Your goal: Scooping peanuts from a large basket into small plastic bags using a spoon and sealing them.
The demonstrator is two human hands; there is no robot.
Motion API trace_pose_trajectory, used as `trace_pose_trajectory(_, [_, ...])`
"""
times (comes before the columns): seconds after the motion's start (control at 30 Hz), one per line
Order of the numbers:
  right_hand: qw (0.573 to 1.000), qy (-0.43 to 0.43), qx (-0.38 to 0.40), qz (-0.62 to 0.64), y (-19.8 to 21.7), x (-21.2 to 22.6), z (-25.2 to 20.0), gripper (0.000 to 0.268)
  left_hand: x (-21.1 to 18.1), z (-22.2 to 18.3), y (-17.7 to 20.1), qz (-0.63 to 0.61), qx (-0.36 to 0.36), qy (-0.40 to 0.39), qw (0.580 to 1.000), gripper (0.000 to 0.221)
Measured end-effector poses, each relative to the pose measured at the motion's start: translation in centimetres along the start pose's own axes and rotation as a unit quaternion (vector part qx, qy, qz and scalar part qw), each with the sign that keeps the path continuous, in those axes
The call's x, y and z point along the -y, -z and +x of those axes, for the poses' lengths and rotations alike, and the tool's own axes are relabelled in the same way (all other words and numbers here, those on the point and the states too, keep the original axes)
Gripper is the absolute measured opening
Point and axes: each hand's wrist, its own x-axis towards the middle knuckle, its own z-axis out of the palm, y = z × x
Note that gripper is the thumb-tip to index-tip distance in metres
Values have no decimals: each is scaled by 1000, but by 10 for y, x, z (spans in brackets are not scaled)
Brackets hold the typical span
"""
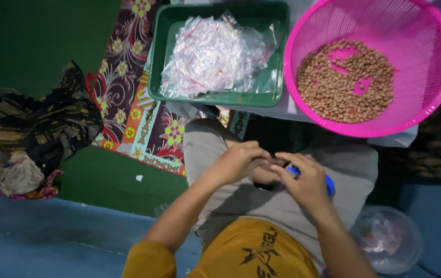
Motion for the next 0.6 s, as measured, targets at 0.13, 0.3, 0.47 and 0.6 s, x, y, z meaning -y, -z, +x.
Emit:
trace_pose_trajectory(0.13, [1000, -30, -7, -2, 4, 1, -1, 26, -20, 11, 38, 82, 127, 28, 988, 18])
trace_pose_trajectory(0.3, [999, -48, -8, 6, 10, -5, -5, 19, -21, 31, 91, 24, 186, 50, 981, 10])
trace_pose_trajectory(0.47, [999, -19, 0, 28, 13, -1, -3, 10, -33, 82, 182, -105, 27, 88, 990, 8])
trace_pose_trajectory(0.6, [999, -18, 39, -8, 9, -2, -8, 13, -55, 134, 238, -96, -108, 55, 988, 18])
